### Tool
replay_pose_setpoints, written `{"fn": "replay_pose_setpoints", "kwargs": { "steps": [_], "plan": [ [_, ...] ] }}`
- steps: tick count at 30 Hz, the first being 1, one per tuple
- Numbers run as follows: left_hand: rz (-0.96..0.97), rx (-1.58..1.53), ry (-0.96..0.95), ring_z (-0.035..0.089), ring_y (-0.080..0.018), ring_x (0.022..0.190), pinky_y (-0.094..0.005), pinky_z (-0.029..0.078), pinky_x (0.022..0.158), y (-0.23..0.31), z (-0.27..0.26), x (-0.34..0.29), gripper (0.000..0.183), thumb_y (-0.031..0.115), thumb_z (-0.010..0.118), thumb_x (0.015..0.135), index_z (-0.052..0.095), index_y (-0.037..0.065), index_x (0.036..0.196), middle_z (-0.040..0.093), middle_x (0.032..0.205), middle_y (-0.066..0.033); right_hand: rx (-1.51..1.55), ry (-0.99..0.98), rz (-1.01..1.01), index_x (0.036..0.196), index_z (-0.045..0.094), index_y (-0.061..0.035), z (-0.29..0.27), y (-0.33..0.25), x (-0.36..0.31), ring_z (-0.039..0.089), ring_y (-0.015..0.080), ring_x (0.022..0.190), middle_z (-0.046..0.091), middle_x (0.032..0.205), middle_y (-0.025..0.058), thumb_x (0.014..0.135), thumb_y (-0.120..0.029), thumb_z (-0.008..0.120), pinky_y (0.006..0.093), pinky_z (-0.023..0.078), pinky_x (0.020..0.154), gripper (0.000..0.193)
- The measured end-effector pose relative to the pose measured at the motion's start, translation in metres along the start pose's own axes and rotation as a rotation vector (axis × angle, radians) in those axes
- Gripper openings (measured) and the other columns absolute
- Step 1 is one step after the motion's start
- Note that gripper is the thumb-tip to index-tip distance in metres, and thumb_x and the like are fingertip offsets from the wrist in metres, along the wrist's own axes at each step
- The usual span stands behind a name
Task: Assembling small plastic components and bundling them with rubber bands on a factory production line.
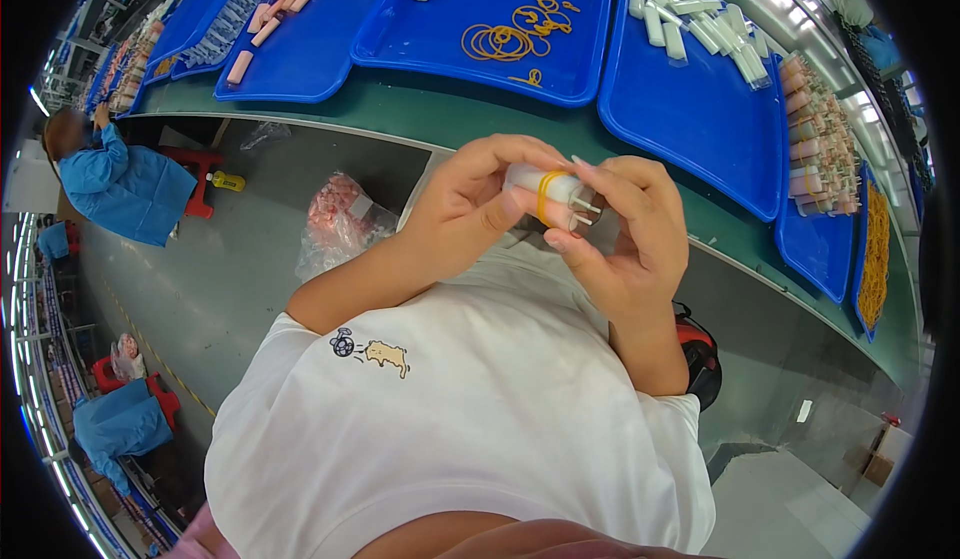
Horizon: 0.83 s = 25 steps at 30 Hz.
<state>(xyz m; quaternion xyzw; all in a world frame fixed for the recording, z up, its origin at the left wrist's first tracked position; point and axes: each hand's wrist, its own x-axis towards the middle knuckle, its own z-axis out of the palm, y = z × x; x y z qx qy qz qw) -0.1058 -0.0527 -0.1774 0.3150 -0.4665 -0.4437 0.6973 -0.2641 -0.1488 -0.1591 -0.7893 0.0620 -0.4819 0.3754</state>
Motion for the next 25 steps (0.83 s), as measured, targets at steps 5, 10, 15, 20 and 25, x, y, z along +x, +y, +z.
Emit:
{"fn": "replay_pose_setpoints", "kwargs": {
  "steps": [5,10,15,20,25],
  "plan": [
    [-0.115,-0.014,-0.040,0.058,-0.0176,0.110,-0.0327,0.050,0.094,0.000,0.004,-0.001,0.029,0.018,0.050,0.101,0.052,0.001,0.124,0.056,0.121,-0.0103,0.006,-0.001,0.042,0.115,0.067,-0.0021,0.002,-0.004,0.001,0.055,0.0161,0.076,0.058,0.097,0.0105,0.065,-0.009,0.085,0.0246,0.046,0.057,0.053],
    [-0.181,-0.039,-0.059,0.056,-0.0172,0.112,-0.0315,0.049,0.093,-0.001,0.005,-0.003,0.034,0.024,0.047,0.103,0.047,0.002,0.129,0.053,0.124,-0.0101,0.106,0.037,0.142,0.115,0.067,-0.0018,0.001,-0.003,0.000,0.056,0.0163,0.077,0.059,0.097,0.0109,0.065,-0.009,0.086,0.0241,0.046,0.056,0.054],
    [-0.061,-0.069,-0.099,0.051,-0.0202,0.117,-0.0354,0.044,0.098,-0.006,0.014,-0.003,0.041,0.029,0.050,0.101,0.045,0.004,0.133,0.049,0.130,-0.0117,0.036,0.058,-0.013,0.110,0.068,-0.0028,0.005,-0.003,0.001,0.060,0.0169,0.079,0.062,0.099,0.0113,0.063,-0.012,0.088,0.0250,0.048,0.057,0.052],
    [0.149,0.529,-0.281,0.049,-0.0279,0.119,-0.0378,0.042,0.098,-0.005,-0.002,0.004,0.058,0.025,0.064,0.093,0.040,0.004,0.141,0.047,0.131,-0.0135,0.109,0.101,-0.046,0.104,0.068,-0.0027,0.007,-0.001,-0.006,0.061,0.0186,0.080,0.062,0.098,0.0102,0.060,-0.013,0.089,0.0276,0.050,0.063,0.050],
    [0.126,0.729,-0.345,0.055,-0.0294,0.107,-0.0387,0.043,0.094,-0.005,-0.007,0.005,0.078,0.048,0.066,0.089,0.033,0.005,0.146,0.045,0.133,-0.0127,0.124,0.026,-0.081,0.102,0.069,-0.0042,0.005,0.001,-0.008,0.062,0.0201,0.082,0.063,0.100,0.0092,0.058,-0.013,0.089,0.0293,0.051,0.067,0.049]
  ]
}}
